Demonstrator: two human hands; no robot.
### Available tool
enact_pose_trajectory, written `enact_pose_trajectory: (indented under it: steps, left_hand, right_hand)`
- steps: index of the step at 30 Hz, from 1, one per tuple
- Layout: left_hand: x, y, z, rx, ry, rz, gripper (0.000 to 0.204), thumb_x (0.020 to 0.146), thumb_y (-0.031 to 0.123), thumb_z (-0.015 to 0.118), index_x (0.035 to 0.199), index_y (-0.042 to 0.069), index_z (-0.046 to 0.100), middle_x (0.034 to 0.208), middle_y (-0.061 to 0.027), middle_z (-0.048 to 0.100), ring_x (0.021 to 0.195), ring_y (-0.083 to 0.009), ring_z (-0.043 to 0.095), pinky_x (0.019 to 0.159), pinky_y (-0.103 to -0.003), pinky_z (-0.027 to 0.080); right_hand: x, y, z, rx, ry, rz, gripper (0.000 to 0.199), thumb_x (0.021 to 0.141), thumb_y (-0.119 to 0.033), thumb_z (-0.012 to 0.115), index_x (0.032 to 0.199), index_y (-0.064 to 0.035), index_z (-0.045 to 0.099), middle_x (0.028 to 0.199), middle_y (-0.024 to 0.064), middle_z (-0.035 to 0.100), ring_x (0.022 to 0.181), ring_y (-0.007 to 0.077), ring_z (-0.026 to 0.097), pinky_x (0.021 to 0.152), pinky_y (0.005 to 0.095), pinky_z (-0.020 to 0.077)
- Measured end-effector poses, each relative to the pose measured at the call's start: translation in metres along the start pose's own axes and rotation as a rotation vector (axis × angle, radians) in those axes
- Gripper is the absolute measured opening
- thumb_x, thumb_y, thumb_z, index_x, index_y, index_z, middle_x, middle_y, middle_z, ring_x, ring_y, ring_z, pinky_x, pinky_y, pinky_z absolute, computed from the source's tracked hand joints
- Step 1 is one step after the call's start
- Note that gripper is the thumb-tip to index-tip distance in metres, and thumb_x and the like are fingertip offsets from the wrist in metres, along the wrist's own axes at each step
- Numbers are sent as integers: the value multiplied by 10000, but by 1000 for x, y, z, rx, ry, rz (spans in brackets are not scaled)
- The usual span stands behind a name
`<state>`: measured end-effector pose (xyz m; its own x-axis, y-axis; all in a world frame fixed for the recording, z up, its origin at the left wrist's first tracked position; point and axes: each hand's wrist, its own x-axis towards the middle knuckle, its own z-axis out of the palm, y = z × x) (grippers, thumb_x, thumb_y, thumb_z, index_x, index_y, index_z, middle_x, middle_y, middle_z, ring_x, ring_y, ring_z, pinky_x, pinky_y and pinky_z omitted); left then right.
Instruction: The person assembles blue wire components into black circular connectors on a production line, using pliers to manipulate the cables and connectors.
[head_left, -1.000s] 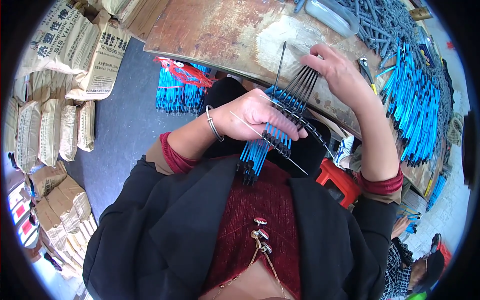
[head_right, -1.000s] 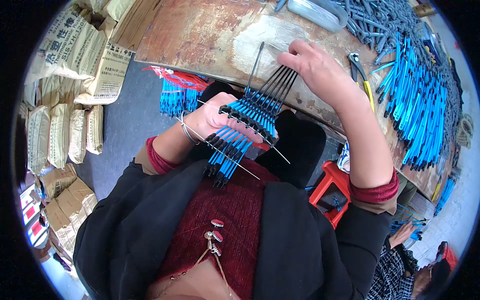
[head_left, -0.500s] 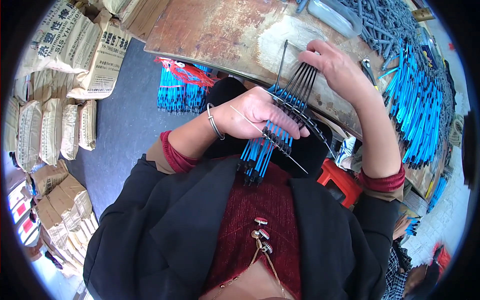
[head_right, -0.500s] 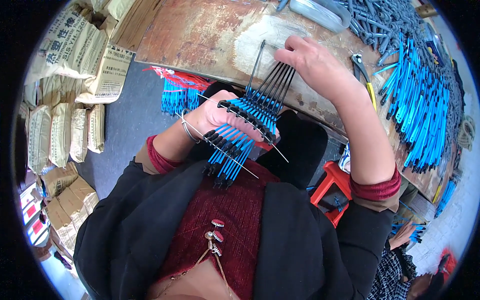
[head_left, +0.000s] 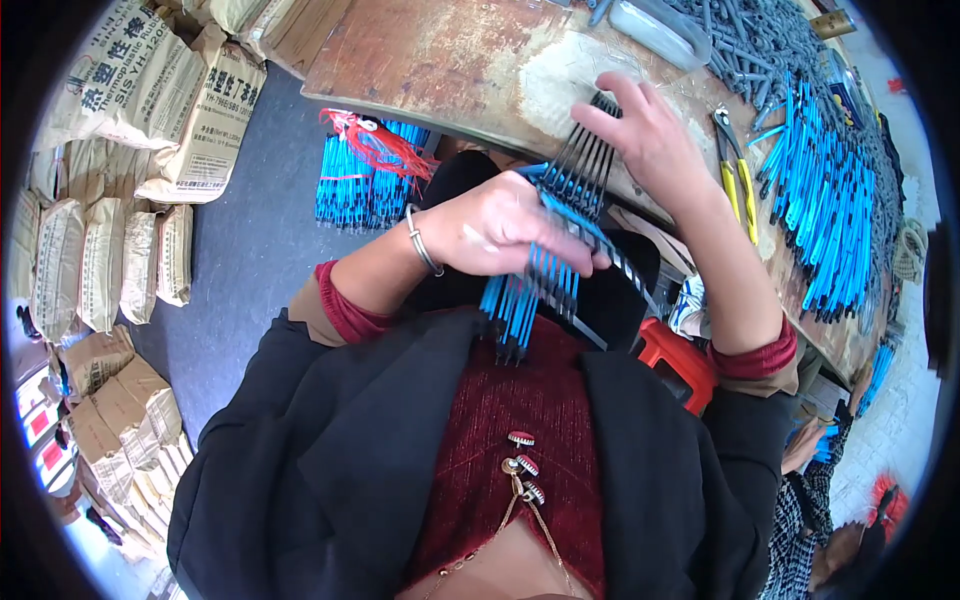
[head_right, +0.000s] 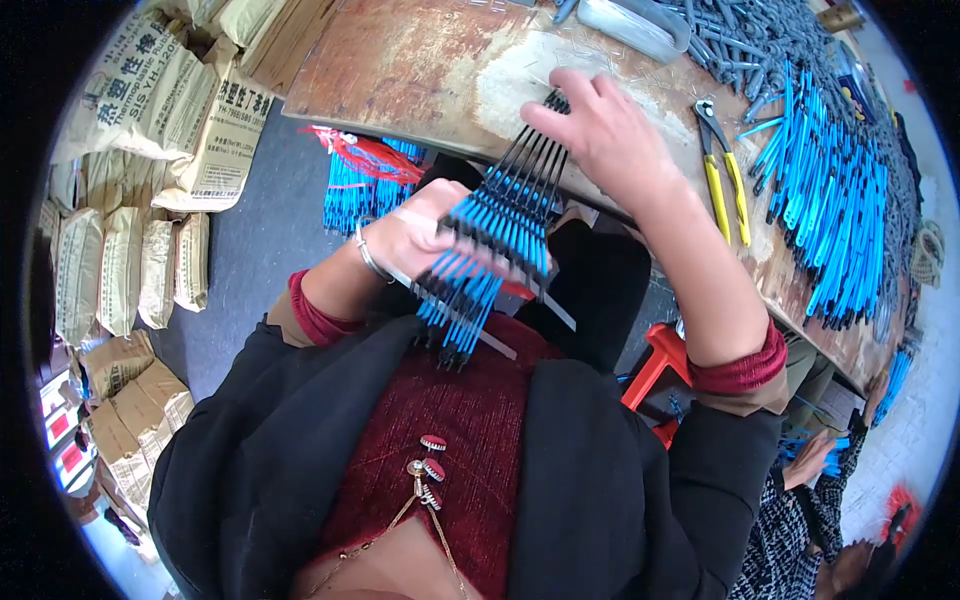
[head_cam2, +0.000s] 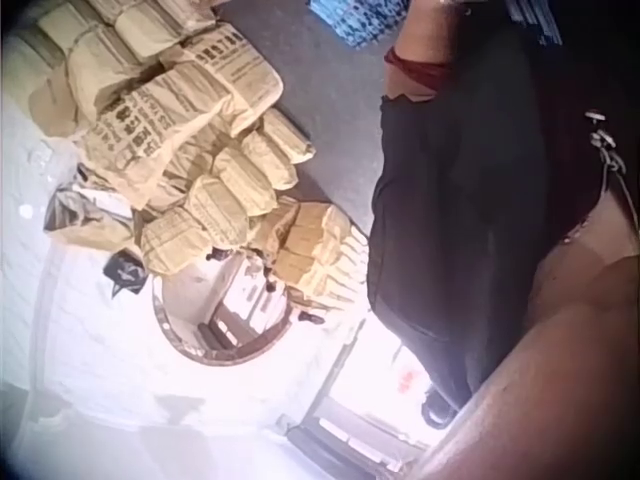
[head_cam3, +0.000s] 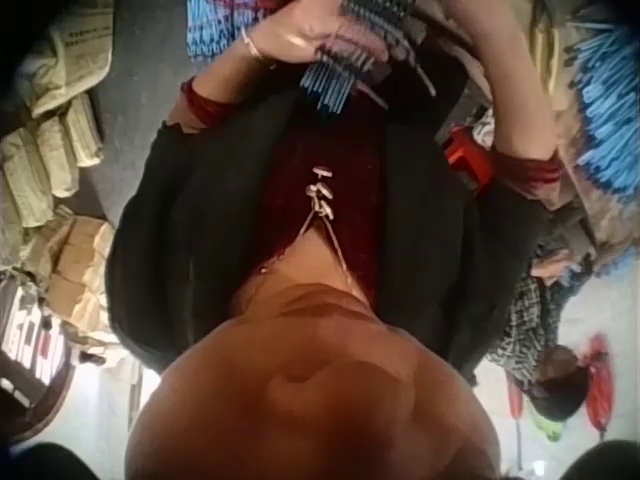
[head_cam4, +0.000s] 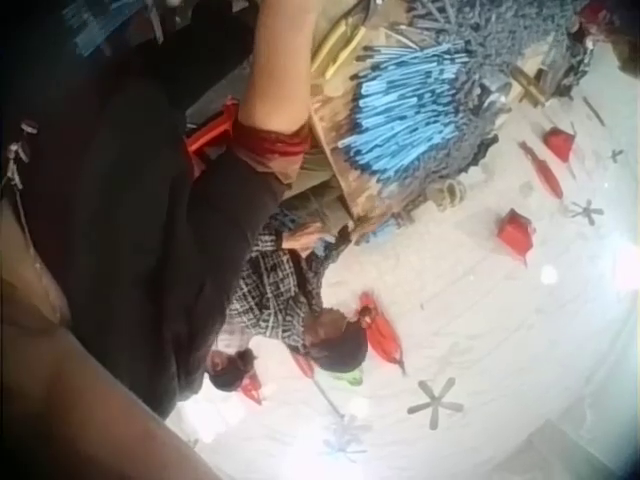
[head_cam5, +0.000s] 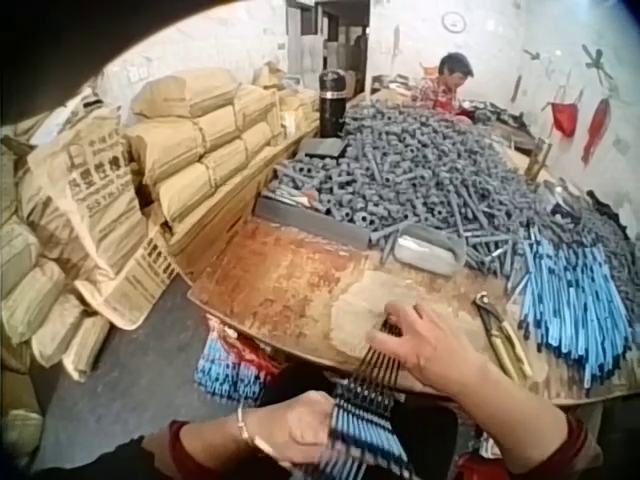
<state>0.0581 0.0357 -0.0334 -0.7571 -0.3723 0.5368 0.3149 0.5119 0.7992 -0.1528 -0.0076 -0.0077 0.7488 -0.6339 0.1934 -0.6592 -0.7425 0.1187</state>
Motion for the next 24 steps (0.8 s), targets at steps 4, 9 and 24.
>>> enact_pose_trajectory:
  steps: [4,9,24]
  left_hand:
    - [-11,35,24,78,-159,84,206,746,46,610,948,66,646,831,-111,643,725,-262,615,653,-340,494]
    - [-45,50,70,160,-115,215,205,781,80,618,978,25,631,960,-125,631,830,-263,617,738,-316,489]
    - [-45,2,113,-284,271,-444,200,825,26,586,1023,21,616,949,-80,657,887,-131,612,811,-265,472]
  right_hand:
    - [-28,-36,-12,238,35,55,370,744,23,448,1080,-114,519,1127,121,513,988,311,520,829,369,448]
    - [-58,-85,12,679,-24,-96,380,716,46,496,1071,-84,524,1144,129,524,1003,325,522,857,359,436]
    - [-128,-108,45,1199,-310,180,646,715,-37,634,1297,-96,361,1042,147,583,956,171,556,838,305,437]
